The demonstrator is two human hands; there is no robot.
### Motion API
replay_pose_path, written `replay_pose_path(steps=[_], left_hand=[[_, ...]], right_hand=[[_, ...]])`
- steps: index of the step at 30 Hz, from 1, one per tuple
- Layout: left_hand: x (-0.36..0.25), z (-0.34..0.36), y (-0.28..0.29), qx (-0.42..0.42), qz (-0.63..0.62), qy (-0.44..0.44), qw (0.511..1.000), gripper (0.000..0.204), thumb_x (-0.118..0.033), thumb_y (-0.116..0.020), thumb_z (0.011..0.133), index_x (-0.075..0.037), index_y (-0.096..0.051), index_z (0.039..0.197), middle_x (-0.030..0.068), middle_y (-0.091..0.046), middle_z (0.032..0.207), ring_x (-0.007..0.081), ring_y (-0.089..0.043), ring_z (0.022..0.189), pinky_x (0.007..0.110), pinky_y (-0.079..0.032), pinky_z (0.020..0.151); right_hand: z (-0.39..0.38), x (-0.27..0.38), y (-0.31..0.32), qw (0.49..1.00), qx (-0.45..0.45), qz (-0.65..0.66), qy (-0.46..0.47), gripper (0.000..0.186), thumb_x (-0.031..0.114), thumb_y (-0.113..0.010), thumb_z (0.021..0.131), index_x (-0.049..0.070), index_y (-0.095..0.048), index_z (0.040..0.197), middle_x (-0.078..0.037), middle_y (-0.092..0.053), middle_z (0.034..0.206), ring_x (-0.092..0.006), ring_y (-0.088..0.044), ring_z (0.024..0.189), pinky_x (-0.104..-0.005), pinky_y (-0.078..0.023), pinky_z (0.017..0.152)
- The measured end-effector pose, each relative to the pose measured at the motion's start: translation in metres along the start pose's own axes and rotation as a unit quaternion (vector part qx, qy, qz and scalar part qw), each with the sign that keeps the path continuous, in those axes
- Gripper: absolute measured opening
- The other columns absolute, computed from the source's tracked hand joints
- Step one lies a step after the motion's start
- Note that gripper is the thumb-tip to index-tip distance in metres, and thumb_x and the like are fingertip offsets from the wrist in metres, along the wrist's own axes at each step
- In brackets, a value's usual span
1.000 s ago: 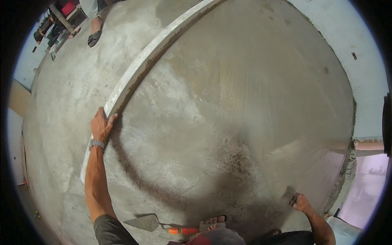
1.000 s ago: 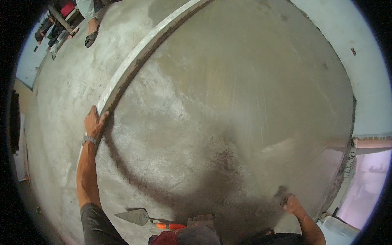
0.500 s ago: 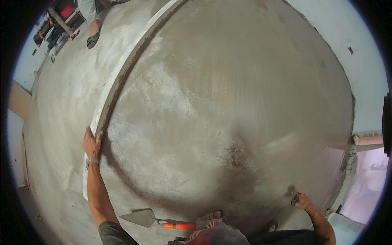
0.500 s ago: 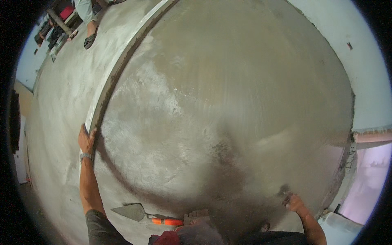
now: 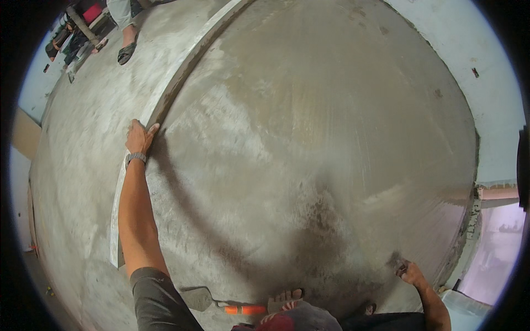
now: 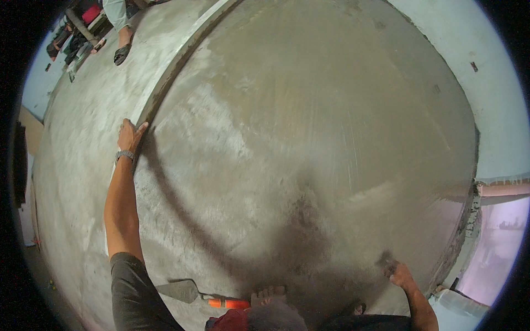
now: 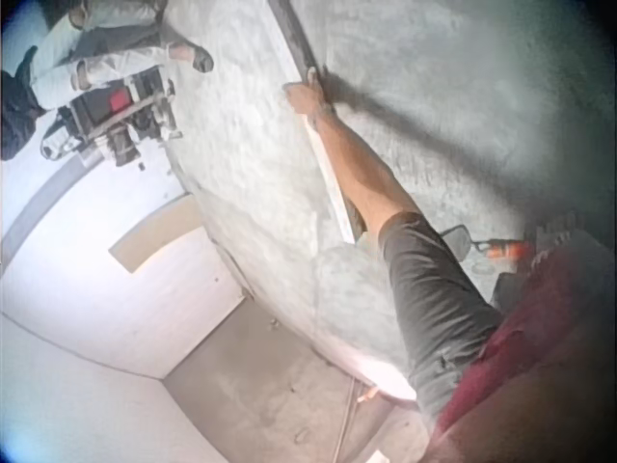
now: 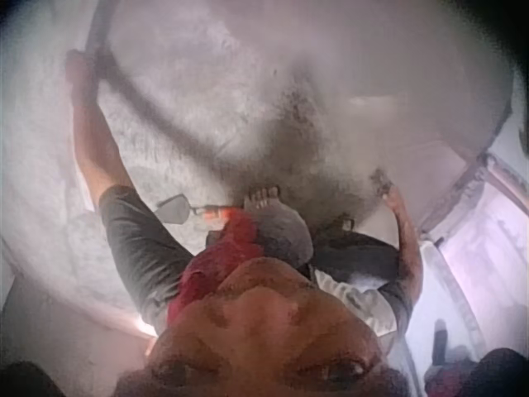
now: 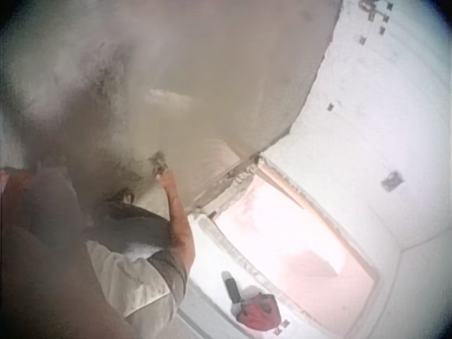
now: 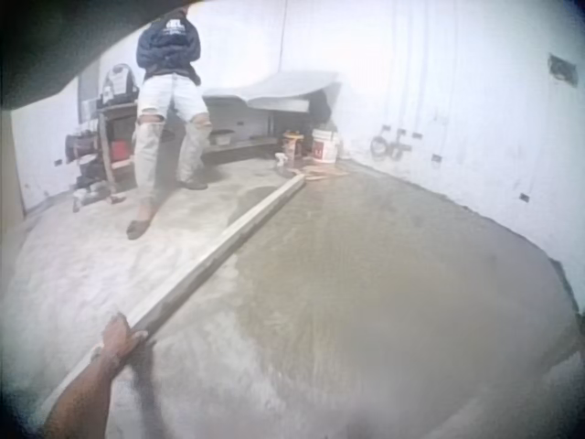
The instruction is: The person uses a long straightedge to level and smooth a wet concrete floor. They repeatedly drag the straightedge across the surface to flatten high spots and fill low areas, occasionally using a trowel to fill gaps. The person works across the room, moving the straightedge in various directions to achieve a flat surface.
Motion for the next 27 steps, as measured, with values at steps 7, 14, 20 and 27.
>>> replay_pose_path(steps=[7, 14, 20, 27], left_hand=[[-0.015, 0.000, -0.003, -0.035, 0.035, -0.088, 0.995, 0.062, -0.041, -0.073, 0.082, -0.002, -0.047, 0.122, 0.0208, -0.064, 0.111, 0.0371, -0.065, 0.095, 0.045, -0.053, 0.080], [0.017, -0.043, -0.010, -0.061, 0.030, -0.149, 0.986, 0.068, -0.035, -0.074, 0.082, -0.001, -0.044, 0.133, 0.0214, -0.062, 0.113, 0.0370, -0.065, 0.095, 0.044, -0.053, 0.078], [0.039, -0.098, 0.002, -0.041, 0.072, -0.136, 0.987, 0.070, -0.036, -0.074, 0.082, -0.001, -0.043, 0.134, 0.0215, -0.062, 0.114, 0.0367, -0.065, 0.097, 0.044, -0.053, 0.079], [-0.011, -0.047, -0.006, -0.064, 0.052, -0.162, 0.983, 0.064, -0.035, -0.075, 0.081, -0.002, -0.044, 0.126, 0.0205, -0.063, 0.111, 0.0372, -0.066, 0.092, 0.043, -0.054, 0.074]], right_hand=[[-0.004, -0.015, -0.005, 0.998, 0.013, 0.047, -0.048, 0.042, 0.023, -0.071, 0.081, 0.000, -0.061, 0.115, -0.019, -0.069, 0.104, -0.0287, -0.067, 0.094, -0.0393, -0.051, 0.084], [0.012, -0.039, -0.021, 0.999, -0.013, 0.050, -0.002, 0.045, 0.020, -0.070, 0.077, 0.001, -0.061, 0.117, -0.022, -0.069, 0.102, -0.0340, -0.067, 0.094, -0.0414, -0.052, 0.086], [-0.003, -0.015, -0.013, 0.999, -0.022, 0.025, -0.017, 0.047, 0.018, -0.069, 0.076, 0.001, -0.061, 0.119, -0.019, -0.070, 0.100, -0.0352, -0.068, 0.091, -0.0398, -0.053, 0.085], [-0.018, -0.010, -0.014, 0.997, 0.011, 0.050, -0.049, 0.040, 0.013, -0.064, 0.076, -0.003, -0.062, 0.112, -0.020, -0.069, 0.088, -0.0287, -0.066, 0.080, -0.0380, -0.051, 0.078]])
Point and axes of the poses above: each hand's wrist, its own z-axis towards the middle knuckle, its own y-axis out of the back of the hand, x = y × z, the point moved 1 cm from there along z, towards the middle knuckle
